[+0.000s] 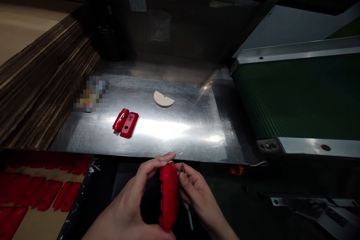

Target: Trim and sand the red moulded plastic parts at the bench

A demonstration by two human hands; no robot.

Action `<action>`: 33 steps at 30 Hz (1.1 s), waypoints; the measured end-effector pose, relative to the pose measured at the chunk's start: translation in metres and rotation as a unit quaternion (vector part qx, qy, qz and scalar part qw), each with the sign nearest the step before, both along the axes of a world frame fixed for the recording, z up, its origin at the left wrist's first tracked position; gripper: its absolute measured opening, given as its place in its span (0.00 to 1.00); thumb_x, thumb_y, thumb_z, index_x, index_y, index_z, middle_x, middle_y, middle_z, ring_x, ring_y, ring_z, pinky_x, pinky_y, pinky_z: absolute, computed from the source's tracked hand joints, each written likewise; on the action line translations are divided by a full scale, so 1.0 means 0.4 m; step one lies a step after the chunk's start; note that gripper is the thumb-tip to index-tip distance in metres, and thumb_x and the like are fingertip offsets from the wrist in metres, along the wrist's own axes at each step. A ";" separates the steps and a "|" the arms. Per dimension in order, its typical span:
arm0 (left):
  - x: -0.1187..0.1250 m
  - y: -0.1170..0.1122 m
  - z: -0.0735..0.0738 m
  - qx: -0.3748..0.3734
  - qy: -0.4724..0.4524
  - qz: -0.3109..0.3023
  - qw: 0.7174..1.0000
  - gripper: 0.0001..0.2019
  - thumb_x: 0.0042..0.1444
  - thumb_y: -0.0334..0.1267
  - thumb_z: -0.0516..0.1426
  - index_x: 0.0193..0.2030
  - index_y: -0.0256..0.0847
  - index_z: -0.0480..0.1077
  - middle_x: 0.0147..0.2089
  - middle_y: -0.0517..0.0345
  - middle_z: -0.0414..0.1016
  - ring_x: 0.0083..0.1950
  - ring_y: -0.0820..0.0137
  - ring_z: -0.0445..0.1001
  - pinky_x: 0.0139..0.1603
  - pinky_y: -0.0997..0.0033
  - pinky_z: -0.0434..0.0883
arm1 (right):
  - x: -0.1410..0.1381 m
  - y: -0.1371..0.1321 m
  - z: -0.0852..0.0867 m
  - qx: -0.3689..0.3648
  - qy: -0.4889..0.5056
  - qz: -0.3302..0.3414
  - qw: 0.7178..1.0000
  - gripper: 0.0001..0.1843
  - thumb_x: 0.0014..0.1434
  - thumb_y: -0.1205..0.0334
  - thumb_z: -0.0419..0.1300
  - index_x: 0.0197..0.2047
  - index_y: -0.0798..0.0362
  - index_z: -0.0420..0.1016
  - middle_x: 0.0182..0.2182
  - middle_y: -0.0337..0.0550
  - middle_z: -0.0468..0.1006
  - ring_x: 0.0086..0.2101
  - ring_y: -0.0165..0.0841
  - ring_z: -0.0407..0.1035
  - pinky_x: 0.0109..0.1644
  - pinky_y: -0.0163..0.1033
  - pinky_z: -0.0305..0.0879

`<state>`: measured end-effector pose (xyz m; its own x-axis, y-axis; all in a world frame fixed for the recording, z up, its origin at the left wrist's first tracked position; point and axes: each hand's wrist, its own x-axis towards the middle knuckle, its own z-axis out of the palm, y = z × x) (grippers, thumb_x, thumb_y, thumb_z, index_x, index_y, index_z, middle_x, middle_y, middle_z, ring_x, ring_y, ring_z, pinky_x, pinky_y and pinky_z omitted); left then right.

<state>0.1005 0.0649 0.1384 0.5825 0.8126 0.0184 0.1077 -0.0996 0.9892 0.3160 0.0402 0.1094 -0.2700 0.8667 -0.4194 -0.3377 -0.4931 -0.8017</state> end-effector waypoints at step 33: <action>0.021 -0.030 -0.096 -0.278 -0.261 0.091 0.920 0.60 0.47 0.40 0.79 0.78 0.61 0.46 0.80 0.38 0.57 0.78 0.37 0.62 0.74 0.34 0.65 | -0.066 0.031 0.033 -0.075 0.074 -0.104 0.989 0.21 0.66 0.40 0.69 0.44 0.51 0.76 0.22 0.26 0.59 0.21 0.20 0.45 0.23 0.26 0.49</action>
